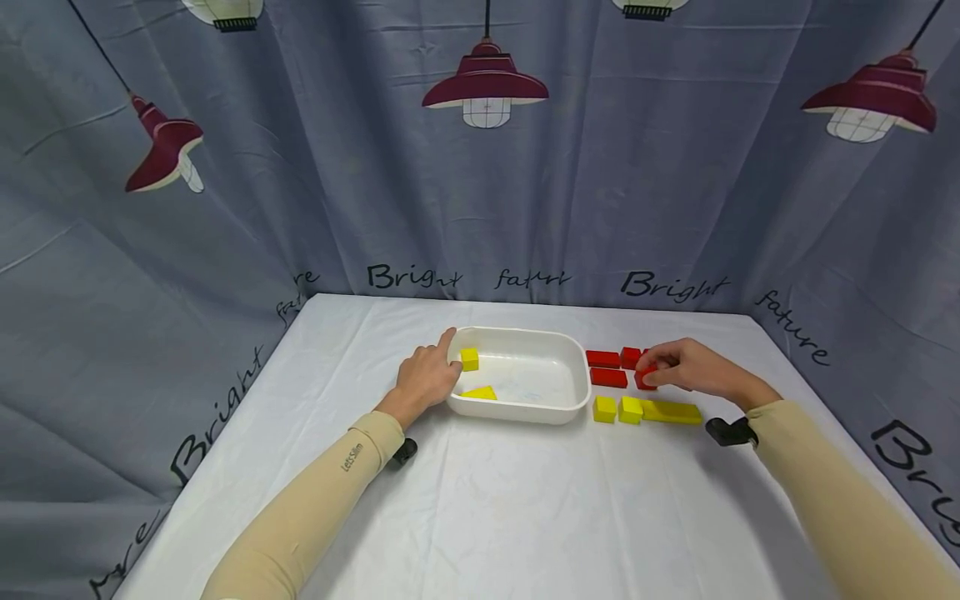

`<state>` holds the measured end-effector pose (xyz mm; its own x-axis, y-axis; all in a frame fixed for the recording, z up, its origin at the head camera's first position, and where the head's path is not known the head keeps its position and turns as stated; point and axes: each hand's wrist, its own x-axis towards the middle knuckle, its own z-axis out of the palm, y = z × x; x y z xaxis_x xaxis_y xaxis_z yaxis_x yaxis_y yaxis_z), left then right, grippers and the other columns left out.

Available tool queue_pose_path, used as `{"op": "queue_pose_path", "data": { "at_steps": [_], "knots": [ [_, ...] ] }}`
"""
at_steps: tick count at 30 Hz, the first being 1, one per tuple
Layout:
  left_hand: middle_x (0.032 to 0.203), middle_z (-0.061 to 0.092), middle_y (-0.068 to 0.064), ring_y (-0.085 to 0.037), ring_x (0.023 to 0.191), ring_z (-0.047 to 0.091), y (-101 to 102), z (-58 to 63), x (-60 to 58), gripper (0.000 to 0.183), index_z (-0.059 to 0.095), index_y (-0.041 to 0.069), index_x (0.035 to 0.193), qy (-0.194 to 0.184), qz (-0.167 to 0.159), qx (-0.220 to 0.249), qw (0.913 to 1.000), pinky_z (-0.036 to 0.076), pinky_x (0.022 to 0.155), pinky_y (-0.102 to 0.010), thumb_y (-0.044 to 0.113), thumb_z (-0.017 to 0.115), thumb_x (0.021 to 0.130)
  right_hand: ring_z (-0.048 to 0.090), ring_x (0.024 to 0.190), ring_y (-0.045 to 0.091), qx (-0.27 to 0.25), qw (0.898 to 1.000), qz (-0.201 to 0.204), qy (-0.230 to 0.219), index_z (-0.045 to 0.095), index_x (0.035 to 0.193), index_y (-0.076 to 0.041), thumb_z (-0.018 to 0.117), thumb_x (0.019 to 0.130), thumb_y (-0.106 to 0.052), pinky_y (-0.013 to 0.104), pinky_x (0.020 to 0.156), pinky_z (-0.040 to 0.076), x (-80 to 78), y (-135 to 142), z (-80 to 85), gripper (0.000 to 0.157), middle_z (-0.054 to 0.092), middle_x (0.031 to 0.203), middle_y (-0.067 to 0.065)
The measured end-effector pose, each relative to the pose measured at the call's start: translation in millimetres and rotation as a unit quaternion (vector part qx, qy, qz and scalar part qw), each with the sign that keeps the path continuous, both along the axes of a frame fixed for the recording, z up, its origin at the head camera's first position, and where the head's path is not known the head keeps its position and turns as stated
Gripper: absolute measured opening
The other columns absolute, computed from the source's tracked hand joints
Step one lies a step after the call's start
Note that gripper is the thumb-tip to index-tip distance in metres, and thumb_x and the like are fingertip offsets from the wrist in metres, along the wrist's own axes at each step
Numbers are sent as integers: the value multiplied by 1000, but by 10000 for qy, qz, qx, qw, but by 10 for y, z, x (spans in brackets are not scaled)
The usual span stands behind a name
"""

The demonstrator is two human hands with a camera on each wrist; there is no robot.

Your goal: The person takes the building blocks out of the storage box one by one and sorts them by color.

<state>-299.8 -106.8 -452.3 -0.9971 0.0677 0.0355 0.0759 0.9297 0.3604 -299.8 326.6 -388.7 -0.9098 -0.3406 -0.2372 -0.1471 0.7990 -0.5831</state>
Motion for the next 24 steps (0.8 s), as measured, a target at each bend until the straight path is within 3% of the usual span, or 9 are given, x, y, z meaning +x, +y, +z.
{"op": "queue_pose_path", "data": {
  "at_steps": [7,13,18,24],
  "knots": [
    [134,62,-16,-32,120,60,-2,2,-1,67,23,25,161,-10,29,23,10000,52,92,-50,35,42,97,58,89,30,-94,9996,243,-85,69,120,-7,71,91,-27,36,71,51,-101,-266,56,35,66,97,11],
    [135,62,-16,-32,120,60,-3,-5,1,67,23,25,161,-7,55,31,10000,52,93,-50,35,43,98,54,80,27,-103,9987,487,-75,70,119,-8,72,91,-26,33,68,45,-190,-498,96,33,56,78,9],
    [136,62,-15,-31,121,59,-2,-16,0,67,23,25,161,-24,65,33,10000,51,94,-49,35,42,97,50,72,21,-103,9968,797,25,71,116,-7,74,90,-24,29,62,39,-286,-701,99,31,52,74,4],
    [135,62,-15,-31,119,60,7,-18,-10,67,24,25,161,-4,91,19,10000,51,93,-49,36,42,98,50,70,21,-117,9930,1174,-38,72,113,-7,75,89,-23,30,65,42,-397,-923,123,29,52,73,4]
  ]
}}
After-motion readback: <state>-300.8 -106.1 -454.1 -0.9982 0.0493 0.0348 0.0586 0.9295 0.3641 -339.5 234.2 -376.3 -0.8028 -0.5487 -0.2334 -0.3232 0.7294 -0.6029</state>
